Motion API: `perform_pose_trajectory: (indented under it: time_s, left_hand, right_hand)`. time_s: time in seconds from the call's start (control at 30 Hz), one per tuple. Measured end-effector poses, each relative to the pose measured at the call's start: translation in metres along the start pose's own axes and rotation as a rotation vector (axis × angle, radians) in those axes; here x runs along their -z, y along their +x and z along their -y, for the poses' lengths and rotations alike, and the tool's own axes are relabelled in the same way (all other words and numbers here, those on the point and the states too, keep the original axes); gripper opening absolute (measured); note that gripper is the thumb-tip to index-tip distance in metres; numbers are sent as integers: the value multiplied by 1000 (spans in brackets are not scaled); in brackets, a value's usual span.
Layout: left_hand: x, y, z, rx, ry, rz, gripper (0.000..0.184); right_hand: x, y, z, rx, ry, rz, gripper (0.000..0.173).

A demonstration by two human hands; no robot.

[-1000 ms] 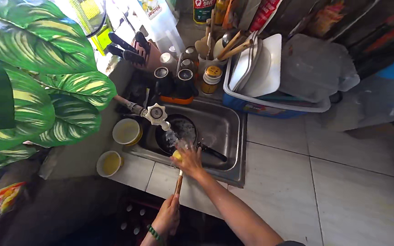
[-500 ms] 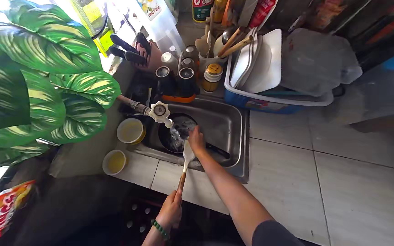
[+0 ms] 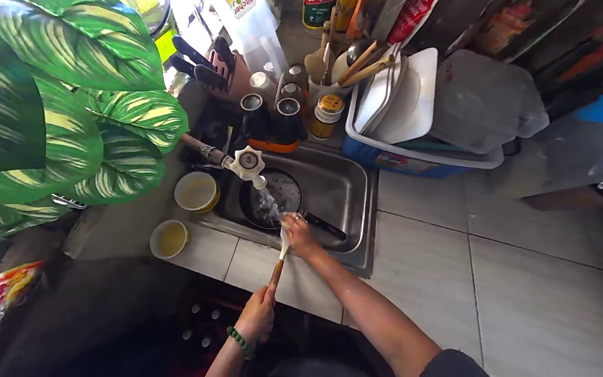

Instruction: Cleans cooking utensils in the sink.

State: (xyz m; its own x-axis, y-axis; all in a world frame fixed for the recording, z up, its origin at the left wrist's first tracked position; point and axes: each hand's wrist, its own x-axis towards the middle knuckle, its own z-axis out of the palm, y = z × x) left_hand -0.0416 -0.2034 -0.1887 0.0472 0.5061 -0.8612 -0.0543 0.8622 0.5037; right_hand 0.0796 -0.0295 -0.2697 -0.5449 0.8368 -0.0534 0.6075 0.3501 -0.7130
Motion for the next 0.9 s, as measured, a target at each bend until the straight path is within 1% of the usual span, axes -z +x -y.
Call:
perform_pose_trajectory:
  time_s: [0.07,0.13,0.23,0.33,0.4,0.47,0.53,0.6,0.67,0.73,0.83,0.9]
  left_hand:
    - [-1,2,0,-1,53,-17,40]
    - [-1,3,2,-3,91,-32,42]
    - [-2,7,6,-22,132,-64,43]
    - [-4,11,10,-32,214,-95,44]
    - [-6,12,9,-35,278,-114,45]
    - [-7,11,7,-40,313,-119,46]
    - [-5,10,8,-50,326,-122,47]
    - [-6,11,8,-57,330,-129,46]
    - [-6,12,9,-57,334,-127,45]
    - [-6,12,9,-55,333,-131,45]
    - [-6,11,8,-55,311,-130,44]
    - [-5,11,9,-49,292,-122,44]
  right_hand:
    - [6,19,7,-111,-68,97,32]
    - [5,25,15,-160,-157,157,33]
    - [6,11,29,-96,-211,232,31]
    - [8,8,24,2,-229,229,28]
    - [12,21,23,-23,-256,255,31]
    - [13,32,27,-100,-279,282,36]
    - [6,24,31,-110,-249,248,35]
    - [-2,4,31,-68,-195,206,29]
    - [-8,-10,25,7,-154,125,25]
    - [-5,-2,18,42,-128,68,24]
    - [5,24,9,-55,-121,72,29]
    - [1,21,9,-101,-127,53,30]
